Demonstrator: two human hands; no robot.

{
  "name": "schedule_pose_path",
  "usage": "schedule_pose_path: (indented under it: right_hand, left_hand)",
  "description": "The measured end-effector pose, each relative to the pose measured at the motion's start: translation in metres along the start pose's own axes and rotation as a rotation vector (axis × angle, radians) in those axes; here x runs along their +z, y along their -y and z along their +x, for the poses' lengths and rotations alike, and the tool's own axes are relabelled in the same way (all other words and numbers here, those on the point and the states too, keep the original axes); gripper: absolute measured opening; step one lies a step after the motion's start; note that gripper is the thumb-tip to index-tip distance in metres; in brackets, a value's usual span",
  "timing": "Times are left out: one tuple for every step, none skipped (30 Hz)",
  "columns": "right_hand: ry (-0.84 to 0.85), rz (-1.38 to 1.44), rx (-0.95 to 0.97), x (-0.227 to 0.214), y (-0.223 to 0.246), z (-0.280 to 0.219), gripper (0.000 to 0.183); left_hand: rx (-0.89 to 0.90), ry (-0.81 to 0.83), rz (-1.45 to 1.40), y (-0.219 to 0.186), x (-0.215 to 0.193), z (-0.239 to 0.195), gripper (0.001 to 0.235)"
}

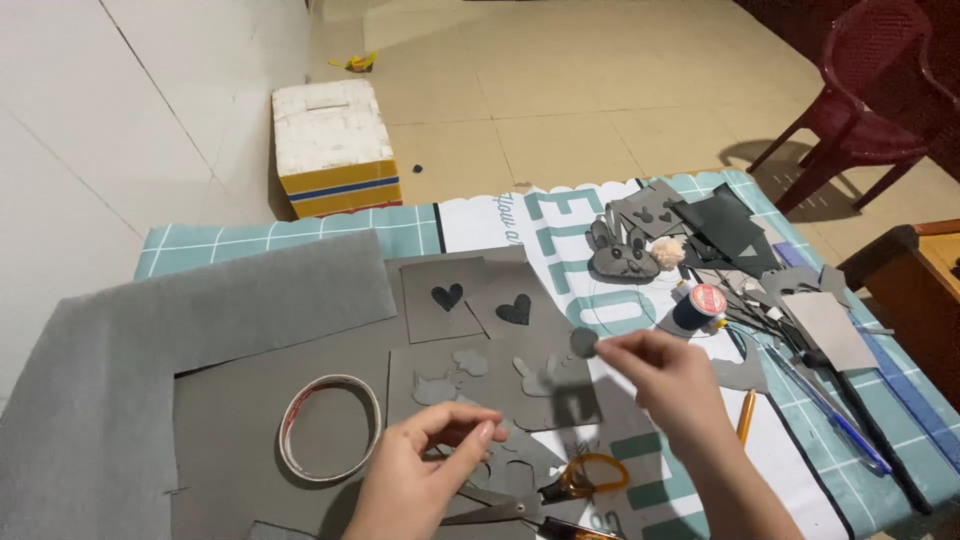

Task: Cutting out small decorative shapes from a grey foam or leather sheet using scissors.

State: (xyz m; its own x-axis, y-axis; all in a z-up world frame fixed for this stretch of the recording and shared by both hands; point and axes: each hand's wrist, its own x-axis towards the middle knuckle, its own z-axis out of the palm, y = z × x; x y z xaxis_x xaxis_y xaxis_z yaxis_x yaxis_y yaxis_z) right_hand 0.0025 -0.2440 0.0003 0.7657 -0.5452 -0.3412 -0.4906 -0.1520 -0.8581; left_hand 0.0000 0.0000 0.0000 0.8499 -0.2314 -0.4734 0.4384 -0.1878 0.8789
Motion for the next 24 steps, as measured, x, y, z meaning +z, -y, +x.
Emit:
schedule_pose_path:
  right_hand:
    - [-0.003, 0.001, 0.0, 0.001, -0.004, 0.009, 0.018]
    - [-0.014, -0.019, 0.005, 0.002, -0.008, 0.019, 0.019]
    - [-0.025, -0.038, 0.008, 0.003, -0.011, 0.029, 0.02]
    - [-0.028, -0.036, 0.006, 0.006, -0.01, 0.03, 0.02]
    - [-0.037, -0.104, 0.028, 0.009, -0.009, 0.031, 0.021]
    - [-0.046, -0.171, 0.051, 0.012, -0.008, 0.032, 0.023]
    - [-0.046, -0.169, 0.053, 0.012, -0.007, 0.033, 0.023]
    - [-0.042, -0.201, 0.042, 0.011, -0.005, 0.033, 0.022]
    - [-0.037, -0.233, 0.035, 0.011, -0.005, 0.033, 0.022]
    - [-0.037, -0.232, 0.039, 0.011, -0.006, 0.035, 0.022]
    - [-0.031, -0.273, 0.04, 0.011, -0.006, 0.036, 0.022]
    - [-0.026, -0.315, 0.041, 0.01, -0.006, 0.038, 0.023]
    - [-0.025, -0.313, 0.042, 0.011, -0.006, 0.037, 0.023]
    - [-0.025, -0.295, 0.039, 0.011, -0.005, 0.036, 0.022]
    - [-0.026, -0.277, 0.035, 0.012, -0.004, 0.035, 0.021]
    - [-0.026, -0.276, 0.037, 0.012, -0.006, 0.036, 0.021]
    - [-0.028, -0.286, 0.01, 0.011, -0.008, 0.037, 0.021]
    - [-0.03, -0.295, -0.017, 0.011, -0.01, 0.038, 0.021]
    - [-0.028, -0.293, -0.017, 0.011, -0.011, 0.038, 0.021]
    - [-0.021, -0.295, -0.021, 0.011, -0.011, 0.038, 0.019]
    - [-0.013, -0.298, -0.027, 0.011, -0.012, 0.039, 0.018]
    - [-0.011, -0.296, -0.027, 0.011, -0.013, 0.039, 0.018]
    - [-0.012, -0.286, -0.035, 0.01, -0.013, 0.038, 0.017]
    - [-0.014, -0.276, -0.044, 0.01, -0.014, 0.038, 0.017]
  left_hand:
    - [0.001, 0.003, 0.001, -0.001, 0.0, 0.001, 0.023]
    - [-0.029, 0.014, 0.018, -0.001, 0.001, 0.002, 0.024]
    - [-0.057, 0.024, 0.036, -0.002, 0.001, 0.004, 0.026]
    - [-0.054, 0.026, 0.037, -0.005, 0.001, 0.005, 0.026]
    - [-0.092, 0.016, 0.034, -0.007, 0.002, 0.006, 0.026]
    - [-0.13, 0.007, 0.031, -0.009, 0.002, 0.006, 0.026]
    - [-0.131, 0.008, 0.033, -0.008, 0.003, 0.007, 0.026]
    - [-0.128, 0.003, 0.031, -0.008, 0.003, 0.008, 0.025]
    - [-0.127, -0.001, 0.029, -0.006, 0.003, 0.007, 0.025]
    - [-0.13, 0.001, 0.032, -0.006, 0.003, 0.008, 0.025]
    - [-0.131, 0.005, 0.054, -0.005, 0.003, 0.008, 0.025]
    - [-0.131, 0.01, 0.076, -0.005, 0.003, 0.008, 0.026]
    - [-0.132, 0.01, 0.078, -0.005, 0.003, 0.008, 0.026]
    - [-0.131, 0.008, 0.077, -0.005, 0.003, 0.009, 0.026]
    - [-0.13, 0.007, 0.075, -0.005, 0.002, 0.008, 0.026]
    - [-0.132, 0.007, 0.076, -0.006, 0.002, 0.008, 0.026]
    - [-0.138, 0.006, 0.091, -0.007, 0.003, 0.008, 0.026]
    - [-0.145, 0.004, 0.106, -0.009, 0.003, 0.007, 0.026]
    - [-0.145, 0.001, 0.107, -0.007, 0.004, 0.008, 0.026]
    - [-0.126, 0.0, 0.141, -0.005, 0.004, 0.009, 0.026]
    - [-0.106, -0.003, 0.175, -0.004, 0.004, 0.009, 0.026]
    - [-0.106, -0.005, 0.177, -0.001, 0.004, 0.01, 0.026]
    - [-0.056, -0.002, 0.17, 0.002, 0.004, 0.011, 0.026]
    - [-0.005, 0.001, 0.163, 0.005, 0.005, 0.012, 0.027]
